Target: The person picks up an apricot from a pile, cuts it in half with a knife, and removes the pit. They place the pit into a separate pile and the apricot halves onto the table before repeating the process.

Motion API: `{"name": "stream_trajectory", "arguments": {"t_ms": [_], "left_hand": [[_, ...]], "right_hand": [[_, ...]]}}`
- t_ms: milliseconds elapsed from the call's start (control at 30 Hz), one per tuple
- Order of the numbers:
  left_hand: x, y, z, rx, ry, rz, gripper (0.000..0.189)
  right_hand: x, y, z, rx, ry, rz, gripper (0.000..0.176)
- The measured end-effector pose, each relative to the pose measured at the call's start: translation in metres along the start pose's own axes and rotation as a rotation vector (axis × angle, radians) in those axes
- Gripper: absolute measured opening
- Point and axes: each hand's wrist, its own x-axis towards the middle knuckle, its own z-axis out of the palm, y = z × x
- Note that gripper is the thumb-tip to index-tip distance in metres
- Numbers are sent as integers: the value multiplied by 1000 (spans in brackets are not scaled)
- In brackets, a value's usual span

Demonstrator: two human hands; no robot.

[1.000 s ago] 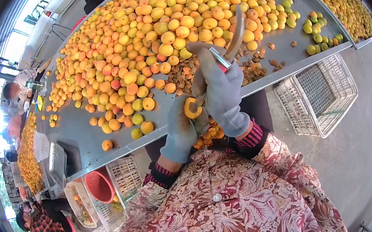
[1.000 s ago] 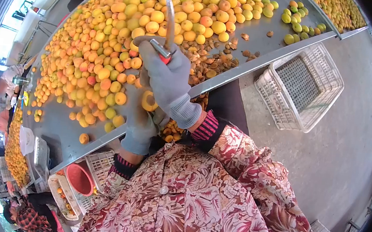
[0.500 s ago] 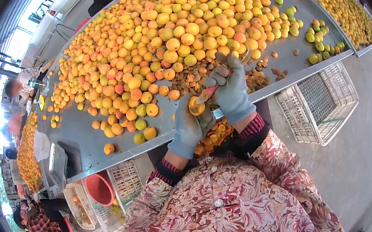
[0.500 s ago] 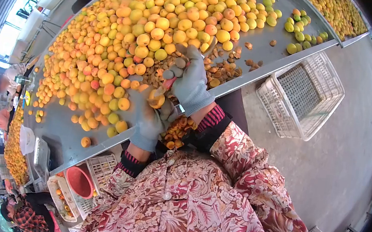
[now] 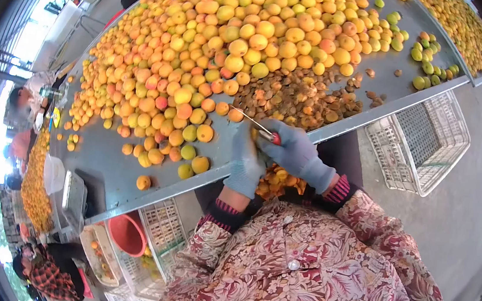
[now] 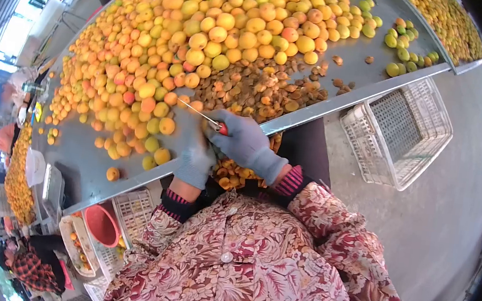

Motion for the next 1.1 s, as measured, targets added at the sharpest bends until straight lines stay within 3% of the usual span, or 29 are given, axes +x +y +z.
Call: {"name": "stream_trajectory", "arguments": {"t_ms": [133,200,233,267,333,400,467,500,567,600,667,733,833,900,933,1000,1100], "left_hand": [[4,-23,-29,-118,20,-11,23],[-18,-23,-53,1216,-371,715,39],[-25,-23,-57,1195,-421,432,36],[-34,-25,-61,1202,-423,421,36],[-49,-28,-65,1718,-360,671,35],[-62,-10,-55,1763,-316,592,37],[-62,7,-51,1318,-151,859,37],[-53,18,-52,1318,-151,855,37],[-28,43,-50,1761,143,633,36],[-17,46,-48,1763,147,638,36],[2,48,-37,2070,97,259,40],[5,49,-31,2055,110,203,42],[1,49,-38,1928,27,286,39],[-8,42,-53,1186,-273,774,36],[-14,39,-55,1189,-275,770,36],[-38,40,-40,842,-286,740,37],[-52,38,-28,601,-331,788,39]], "right_hand": [[-11,16,-7,383,-42,39,16],[-8,-9,-28,540,51,283,17],[0,-6,-37,622,106,355,19],[6,-1,-41,622,90,357,26],[15,8,-42,309,116,409,27],[20,19,-43,317,126,422,28],[17,21,-44,323,141,443,29],[17,18,-45,373,148,466,28],[15,17,-42,427,145,488,28],[14,17,-42,455,142,509,27],[15,18,-46,482,155,525,27],[12,21,-46,551,163,478,24],[10,18,-48,588,154,456,20],[4,14,-48,591,116,448,18],[-2,10,-48,584,67,443,16],[-13,-9,-47,566,4,448,17],[-27,-27,-45,410,-191,377,21]]}}
